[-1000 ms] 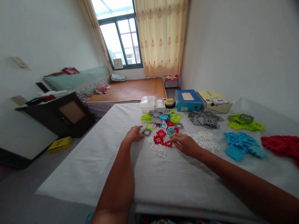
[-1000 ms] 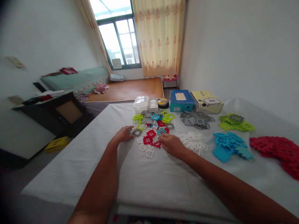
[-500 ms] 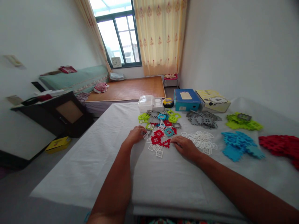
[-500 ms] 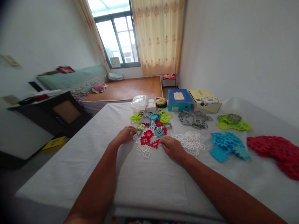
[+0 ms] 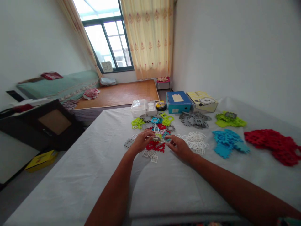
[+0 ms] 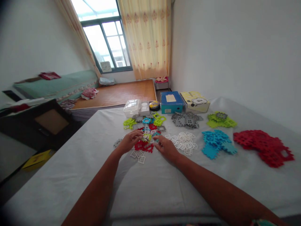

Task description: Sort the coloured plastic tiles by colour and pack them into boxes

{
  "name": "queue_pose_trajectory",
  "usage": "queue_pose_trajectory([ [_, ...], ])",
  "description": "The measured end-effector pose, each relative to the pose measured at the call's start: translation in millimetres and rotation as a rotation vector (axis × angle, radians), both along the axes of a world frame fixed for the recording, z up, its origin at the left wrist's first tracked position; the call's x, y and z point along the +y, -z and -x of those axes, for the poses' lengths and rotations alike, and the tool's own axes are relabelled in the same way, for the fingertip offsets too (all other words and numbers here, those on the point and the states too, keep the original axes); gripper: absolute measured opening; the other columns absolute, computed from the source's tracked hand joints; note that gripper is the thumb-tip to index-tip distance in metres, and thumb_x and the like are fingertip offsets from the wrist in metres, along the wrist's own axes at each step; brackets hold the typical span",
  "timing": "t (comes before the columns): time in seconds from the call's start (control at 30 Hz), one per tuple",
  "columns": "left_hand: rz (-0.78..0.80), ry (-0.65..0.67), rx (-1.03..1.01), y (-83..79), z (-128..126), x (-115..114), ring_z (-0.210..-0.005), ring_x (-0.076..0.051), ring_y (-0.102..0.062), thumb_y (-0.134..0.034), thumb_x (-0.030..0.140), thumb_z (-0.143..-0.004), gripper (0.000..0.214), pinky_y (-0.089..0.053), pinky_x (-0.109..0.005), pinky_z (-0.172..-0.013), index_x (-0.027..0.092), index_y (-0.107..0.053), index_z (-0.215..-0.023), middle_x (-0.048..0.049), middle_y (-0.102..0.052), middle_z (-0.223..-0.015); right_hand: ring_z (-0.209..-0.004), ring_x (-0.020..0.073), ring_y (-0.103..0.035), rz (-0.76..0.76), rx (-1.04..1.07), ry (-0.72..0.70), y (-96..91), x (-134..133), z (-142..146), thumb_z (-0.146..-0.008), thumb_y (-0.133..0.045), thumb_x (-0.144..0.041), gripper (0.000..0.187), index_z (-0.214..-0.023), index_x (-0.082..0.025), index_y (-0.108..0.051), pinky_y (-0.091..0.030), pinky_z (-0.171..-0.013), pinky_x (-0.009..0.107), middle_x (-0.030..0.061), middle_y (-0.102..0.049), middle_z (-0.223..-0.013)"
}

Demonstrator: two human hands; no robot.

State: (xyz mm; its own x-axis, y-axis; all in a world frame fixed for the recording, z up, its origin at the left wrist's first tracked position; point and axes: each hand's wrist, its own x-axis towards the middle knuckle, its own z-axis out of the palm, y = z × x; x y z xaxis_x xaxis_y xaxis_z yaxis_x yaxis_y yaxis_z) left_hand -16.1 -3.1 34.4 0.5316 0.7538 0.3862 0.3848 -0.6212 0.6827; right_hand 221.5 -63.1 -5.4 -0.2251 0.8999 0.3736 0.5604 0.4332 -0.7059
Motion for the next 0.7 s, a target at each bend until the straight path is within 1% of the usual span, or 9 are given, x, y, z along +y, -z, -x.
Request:
queue_pose_trajectory([
  [0.1, 0.024, 0.042, -0.032, 2.7, -18, -7, -0.097, -0.018, -0.063, -0.055, 0.03, -0.089, 0.017, -0.049, -0.032, -0.089, 0.019, -0.068, -0.087, -0.0074, -0.07, -0.1, -0.067, 0.0138, -0.061, 0.017, 0.021, -0.033, -2.3, 0, 1, -0.085, -0.063, -0.032, 0.033, -0.116, -0.021, -0.06, -0.05, -0.067, 0.028, 0.0044, -0.069, -0.093],
  [0.17, 0.065, 0.067, -0.019, 4.2, -24, -10, -0.095, -0.018, -0.064, -0.055, 0.032, -0.088, 0.018, -0.049, -0.032, -0.09, 0.019, -0.068, -0.089, -0.0064, -0.07, -0.099, -0.074, 0.0152, -0.063, 0.001, 0.04, -0.061, -3.5, 1, 1, -0.086, -0.061, -0.029, 0.024, -0.109, -0.022, -0.063, -0.05, -0.071, 0.029, 0.0044, -0.069, -0.095],
  [0.23, 0.12, 0.056, -0.003, 6.8, -27, -11, -0.096, -0.018, -0.064, -0.054, 0.035, -0.089, 0.021, -0.049, -0.031, -0.091, 0.02, -0.068, -0.094, -0.0056, -0.07, -0.1, -0.08, 0.0169, -0.064, 0.0, 0.078, -0.067, -3.8, 3, 1, -0.088, -0.057, -0.029, 0.016, -0.101, -0.023, -0.064, -0.049, -0.075, 0.031, 0.0036, -0.07, -0.094],
  [0.3, 0.182, 0.024, 0.001, 11.0, -27, -10, -0.097, -0.018, -0.064, -0.054, 0.039, -0.089, 0.028, -0.05, -0.032, -0.09, 0.02, -0.066, -0.106, -0.0054, -0.07, -0.103, -0.075, 0.017, -0.064, 0.064, 0.173, -0.047, -3.3, 6, 1, -0.09, -0.054, -0.033, 0.015, -0.098, -0.023, -0.062, -0.05, -0.071, 0.03, 0.0017, -0.07, -0.084],
  [0.37, 0.239, 0.017, 0.004, 16.0, -26, -9, -0.095, -0.018, -0.065, -0.053, 0.042, -0.088, 0.038, -0.052, -0.032, -0.087, 0.019, -0.062, -0.117, -0.0061, -0.07, -0.106, -0.062, 0.0154, -0.062, 0.185, 0.331, -0.032, -2.4, 8, 1, -0.091, -0.05, -0.039, 0.017, -0.098, -0.025, -0.057, -0.05, -0.061, 0.028, -0.0022, -0.067, -0.071],
  [0.43, 0.242, 0.043, 0.045, 19.8, -25, -8, -0.092, -0.019, -0.066, -0.055, 0.043, -0.087, 0.041, -0.054, -0.032, -0.084, 0.018, -0.062, -0.118, -0.0069, -0.07, -0.107, -0.055, 0.0136, -0.06, 0.283, 0.465, -0.044, -2.4, 10, 1, -0.092, -0.045, -0.044, 0.02, -0.097, -0.027, -0.053, -0.049, -0.054, 0.026, -0.0061, -0.064, -0.063],
  [0.5, 0.18, 0.068, 0.117, 21.1, -25, -8, -0.094, -0.019, -0.066, -0.058, 0.041, -0.086, 0.035, -0.053, -0.032, -0.087, 0.019, -0.066, -0.112, -0.0069, -0.07, -0.107, -0.055, 0.0125, -0.06, 0.309, 0.509, -0.057, -5.4, 13, -4, -0.091, -0.045, -0.049, 0.022, -0.092, -0.028, -0.053, -0.048, -0.052, 0.024, -0.0078, -0.065, -0.064],
  [0.6, 0.09, 0.069, 0.191, 19.7, -24, -7, -0.099, -0.019, -0.065, -0.056, 0.036, -0.087, 0.026, -0.051, -0.032, -0.092, 0.022, -0.07, -0.104, -0.0057, -0.07, -0.108, -0.063, 0.0124, -0.06, 0.248, 0.489, -0.024, -17.1, 22, -29, -0.083, -0.057, -0.05, 0.025, -0.085, -0.025, -0.059, -0.047, -0.055, 0.023, -0.0055, -0.069, -0.075],
  [0.7, 0.062, 0.033, 0.201, 18.8, -21, -4, -0.097, -0.018, -0.065, -0.052, 0.035, -0.089, 0.026, -0.051, -0.031, -0.09, 0.022, -0.07, -0.102, -0.0052, -0.071, -0.105, -0.066, 0.0128, -0.058, 0.143, 0.467, 0.139, -33.0, 36, -83, -0.074, -0.067, -0.052, 0.034, -0.083, -0.02, -0.065, -0.046, -0.057, 0.023, -0.0009, -0.068, -0.076],
])
